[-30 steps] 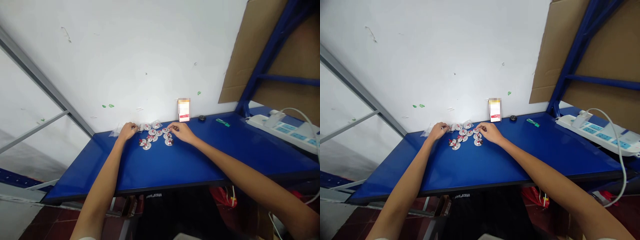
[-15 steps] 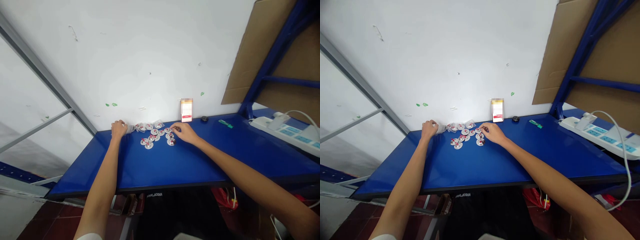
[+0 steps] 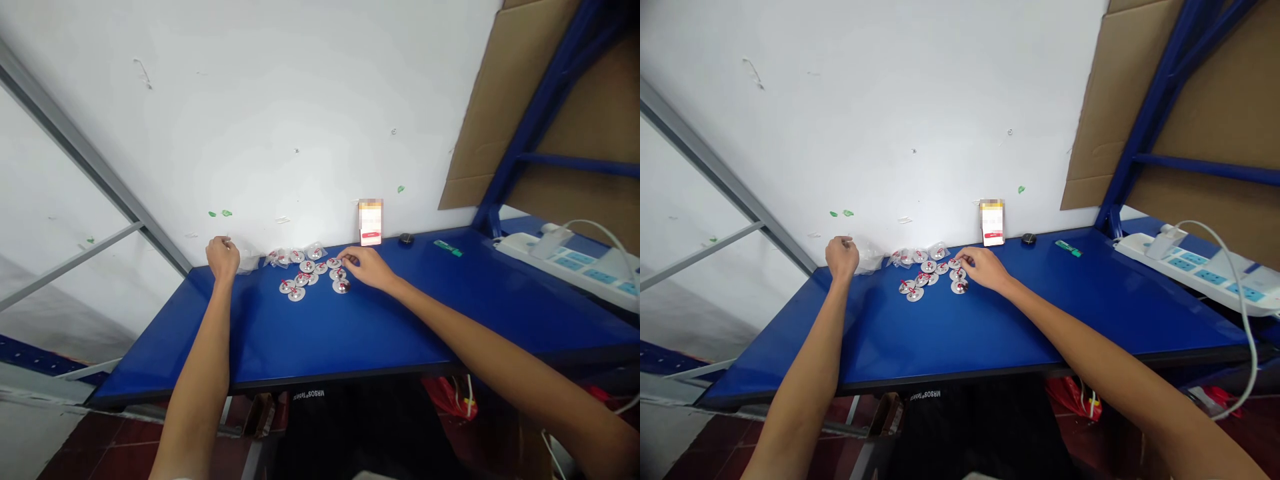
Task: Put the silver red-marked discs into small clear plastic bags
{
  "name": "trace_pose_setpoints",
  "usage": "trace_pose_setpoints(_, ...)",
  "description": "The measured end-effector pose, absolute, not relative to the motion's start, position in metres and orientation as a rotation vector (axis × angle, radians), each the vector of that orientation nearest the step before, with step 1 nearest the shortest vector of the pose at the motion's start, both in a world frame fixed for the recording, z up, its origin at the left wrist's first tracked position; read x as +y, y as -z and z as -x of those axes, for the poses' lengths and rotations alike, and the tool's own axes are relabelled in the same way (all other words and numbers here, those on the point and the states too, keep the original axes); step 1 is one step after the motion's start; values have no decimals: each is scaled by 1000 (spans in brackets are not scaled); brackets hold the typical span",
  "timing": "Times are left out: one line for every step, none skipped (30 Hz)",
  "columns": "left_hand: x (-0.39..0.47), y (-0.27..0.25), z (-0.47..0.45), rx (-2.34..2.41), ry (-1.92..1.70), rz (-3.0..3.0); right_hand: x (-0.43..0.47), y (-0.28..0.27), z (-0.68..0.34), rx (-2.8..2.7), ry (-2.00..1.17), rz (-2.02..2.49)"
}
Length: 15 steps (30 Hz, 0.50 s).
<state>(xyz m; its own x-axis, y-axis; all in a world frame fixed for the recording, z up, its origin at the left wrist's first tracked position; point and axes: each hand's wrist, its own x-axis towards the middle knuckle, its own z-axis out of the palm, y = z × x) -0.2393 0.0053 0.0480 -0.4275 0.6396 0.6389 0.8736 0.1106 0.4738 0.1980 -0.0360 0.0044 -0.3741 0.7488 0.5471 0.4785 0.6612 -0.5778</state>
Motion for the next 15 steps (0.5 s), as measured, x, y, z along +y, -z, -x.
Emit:
trace_pose_setpoints(6,-51,234,-2097,1330,1532,-37,-5,-198,-2044,-406,948)
trace_pose_setpoints(7,-54,226,-2084,1470,1584,-38,-6,-197,-2044,-402,946)
trace_pose_setpoints(7,-56,218,-2070,1628,1650,-39,-6,-197,-2045,-398,945)
trace_pose_setpoints(7,-57,207,-2044,1802,1724,-40,-6,-197,-2046,-398,942)
trace_pose_setpoints(7,-58,195,-2014,1968,1779,-41,-7,-196,-2046,-399,937)
trace_pose_setpoints(7,-58,183,-1982,2103,1839,-42,-7,-196,-2046,-405,930)
trace_pose_setpoints(5,-56,169,-1959,2214,1900,-42,-7,-195,-2042,-417,921)
trace_pose_setpoints(4,-54,156,-1951,2290,1977,-43,-7,-194,-2035,-437,910)
trace_pose_setpoints(1,-51,143,-1964,2330,2057,-44,-7,-192,-2020,-465,902)
trace_pose_setpoints(-2,-47,130,-1976,2341,2132,-44,-7,-190,-1999,-496,899)
trace_pose_setpoints(-5,-42,118,-1969,2315,2220,-45,-8,-187,-1973,-528,902)
trace_pose_setpoints(-9,-37,107,-1954,2267,2294,-46,-10,-186,-1943,-555,909)
trace_pose_setpoints(-13,-33,97,-1932,2203,2359,-47,-14,-185,-1909,-574,918)
trace_pose_setpoints(-17,-29,89,-1906,2142,2401,-49,-18,-185,-1872,-586,925)
trace_pose_setpoints(-20,-26,83,-1875,2085,2431,-51,-24,-188,-1832,-596,923)
